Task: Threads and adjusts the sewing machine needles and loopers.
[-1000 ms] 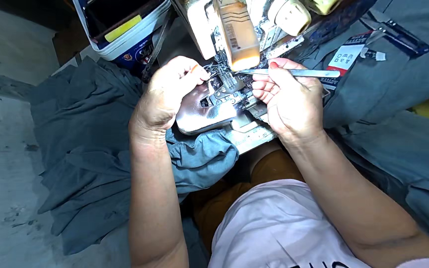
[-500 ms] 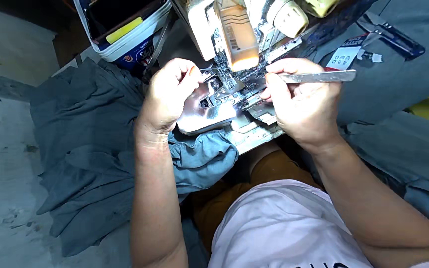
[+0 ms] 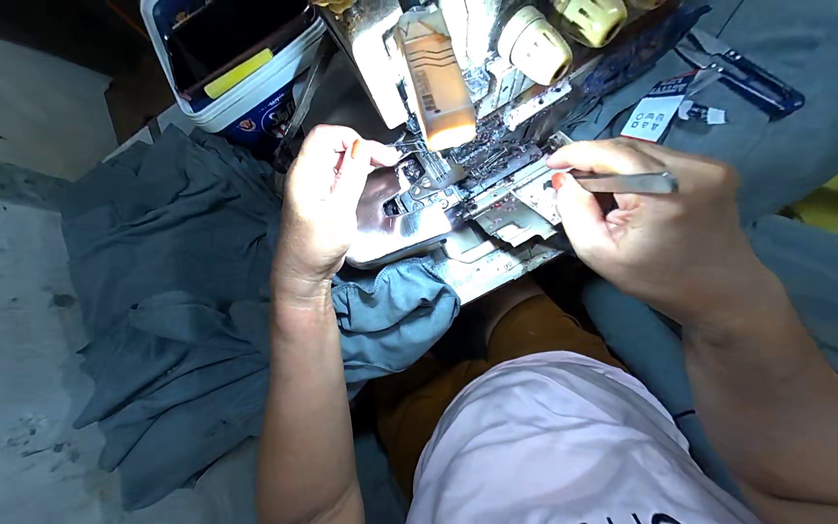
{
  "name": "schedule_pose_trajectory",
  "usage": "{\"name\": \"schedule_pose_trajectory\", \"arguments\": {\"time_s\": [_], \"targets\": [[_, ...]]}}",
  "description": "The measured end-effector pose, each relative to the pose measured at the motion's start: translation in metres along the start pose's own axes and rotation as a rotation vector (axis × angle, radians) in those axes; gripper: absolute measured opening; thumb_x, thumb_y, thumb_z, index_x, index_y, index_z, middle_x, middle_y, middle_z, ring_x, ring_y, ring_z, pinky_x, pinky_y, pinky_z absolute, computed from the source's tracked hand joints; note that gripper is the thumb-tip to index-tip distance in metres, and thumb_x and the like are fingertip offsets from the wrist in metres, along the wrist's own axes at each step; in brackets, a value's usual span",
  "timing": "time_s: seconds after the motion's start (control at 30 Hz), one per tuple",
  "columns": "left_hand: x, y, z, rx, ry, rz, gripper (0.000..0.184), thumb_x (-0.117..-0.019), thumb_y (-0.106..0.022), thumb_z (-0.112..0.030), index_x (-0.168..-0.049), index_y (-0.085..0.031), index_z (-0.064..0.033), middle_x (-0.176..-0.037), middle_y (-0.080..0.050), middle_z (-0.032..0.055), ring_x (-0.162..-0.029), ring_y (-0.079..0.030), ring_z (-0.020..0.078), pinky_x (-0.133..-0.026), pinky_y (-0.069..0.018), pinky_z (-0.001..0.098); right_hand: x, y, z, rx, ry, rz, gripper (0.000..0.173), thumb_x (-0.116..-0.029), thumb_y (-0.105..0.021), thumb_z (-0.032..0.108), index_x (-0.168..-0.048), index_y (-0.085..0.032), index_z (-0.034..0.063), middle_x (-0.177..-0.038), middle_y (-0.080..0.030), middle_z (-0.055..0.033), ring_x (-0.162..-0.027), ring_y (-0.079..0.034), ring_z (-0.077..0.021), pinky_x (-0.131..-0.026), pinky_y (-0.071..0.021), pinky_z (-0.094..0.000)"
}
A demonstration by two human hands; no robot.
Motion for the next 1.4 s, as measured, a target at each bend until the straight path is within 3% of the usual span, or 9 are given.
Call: {"name": "schedule_pose_trajectory", "arguments": {"time_s": [0.17, 0.27, 0.4, 0.5, 0.8, 0.93, 1.17, 1.33, 1.4], "targets": [[0.000, -0.002, 0.002, 0.059, 0.007, -0.010, 0.017, -0.1044, -0.042, 0.001, -0.104, -0.054, -0.0120, -0.090, -0.071, -0.0067, -0.089, -0.071, 0.0088, -0.089, -0.0588, 0.0314, 0.000, 0.004, -0.025, -0.436, -0.158, -0.135, 0.018, -0.1021, -0.059, 0.010, -0.111, -0.065, -0.0034, -0.093, -0.068, -0.0015, -0.078, -0.064, 0.0038, -0.071, -0.0548, -0.0123], [0.001, -0.002, 0.002, 0.079, 0.023, -0.026, 0.018, -0.1048, -0.041, 0.001, -0.104, -0.052, -0.0134, -0.085, -0.069, -0.0086, -0.084, -0.070, 0.0071, -0.085, -0.0588, 0.0292, -0.001, -0.007, -0.032, -0.776, -0.244, -0.270, 0.009, -0.1036, -0.055, 0.006, -0.108, -0.062, 0.0047, -0.098, -0.071, 0.0066, -0.085, -0.071, -0.0011, -0.079, -0.0618, -0.0206], [0.003, 0.002, 0.001, 0.061, 0.110, -0.038, 0.016, -0.1052, -0.044, -0.004, -0.100, -0.052, -0.0177, -0.065, -0.052, -0.0149, -0.057, -0.055, 0.0010, -0.064, -0.0543, 0.0223, -0.003, -0.012, -0.022, -0.828, -0.186, -0.281, 0.016, -0.1052, -0.047, 0.005, -0.112, -0.061, -0.0005, -0.102, -0.068, 0.0029, -0.091, -0.068, -0.0018, -0.083, -0.0593, -0.0214], [0.006, 0.015, -0.010, -0.130, 0.090, 0.024, 0.011, -0.1049, -0.050, -0.008, -0.104, -0.054, -0.0180, -0.074, -0.052, -0.0169, -0.057, -0.048, -0.0039, -0.055, -0.0446, 0.0145, -0.001, -0.013, -0.022, -0.849, -0.199, -0.271, 0.015, -0.1047, -0.050, 0.004, -0.113, -0.061, -0.0009, -0.103, -0.069, 0.0021, -0.089, -0.069, -0.0028, -0.081, -0.0603, -0.0211], [0.003, 0.064, -0.034, -0.315, 0.000, -0.072, 0.015, -0.1055, -0.051, -0.013, -0.119, -0.054, -0.0190, -0.081, -0.060, -0.0226, -0.064, -0.057, -0.0068, -0.060, -0.0503, 0.0137, 0.015, -0.034, 0.015, -0.679, -0.007, -0.312, 0.017, -0.0949, -0.067, -0.001, -0.108, -0.071, -0.0107, -0.115, -0.071, -0.0178, -0.113, -0.067, -0.0134, -0.100, -0.0539, -0.0235], [0.007, 0.088, -0.016, -0.511, 0.078, -0.203, 0.018, -0.1057, -0.052, -0.016, -0.120, -0.055, -0.0062, -0.081, -0.056, -0.0145, -0.066, -0.056, -0.0068, -0.063, -0.0495, 0.0137, 0.017, -0.040, -0.021, -0.826, -0.335, -0.365, 0.017, -0.1019, -0.057, 0.002, -0.115, -0.065, -0.0055, -0.101, -0.073, -0.0015, -0.088, -0.073, -0.0058, -0.080, -0.0633, -0.0239], [0.025, 0.084, 0.025, -0.640, 0.200, -0.300, 0.025, -0.1061, -0.050, -0.014, -0.123, -0.056, 0.0033, -0.083, -0.056, -0.0031, -0.068, -0.055, -0.0045, -0.066, -0.0491, 0.0145, 0.013, -0.076, -0.060, -1.246, -0.946, -0.386, 0.008, -0.1045, -0.056, 0.007, -0.106, -0.063, 0.0020, -0.079, -0.071, -0.0038, -0.066, -0.072, -0.0130, -0.063, -0.0634, -0.0270], [0.036, 0.077, 0.030, -0.925, 0.279, -0.267, 0.030, -0.1079, -0.047, -0.018, -0.128, -0.059, 0.0016, -0.095, -0.064, 0.0170, -0.080, -0.062, 0.0227, -0.075, -0.0520, 0.0404, 0.007, -0.087, -0.054, -1.292, -0.983, -0.335, 0.010, -0.1041, -0.058, 0.008, -0.110, -0.062, 0.0000, -0.079, -0.071, -0.0043, -0.066, -0.072, -0.0120, -0.063, -0.0629, -0.0260], [0.040, 0.068, 0.024, -1.012, 0.278, -0.247, 0.035, -0.1075, -0.048, -0.019, -0.133, -0.058, 0.0021, -0.119, -0.061, 0.0258, -0.103, -0.062, 0.0370, -0.091, -0.0489, 0.0516, 0.004, -0.092, -0.050, -1.309, -0.954, -0.304, 0.011, -0.1042, -0.058, 0.007, -0.110, -0.062, -0.0013, -0.081, -0.071, -0.0047, -0.067, -0.072, -0.0113, -0.064, -0.0628, -0.0254]]}}
Point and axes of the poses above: each hand's wrist, its own x-axis away from the middle knuckle, its own y-axis out of the back of the hand, z = x × y, the point moved 10 cm from there along -x, towards the middle knuckle
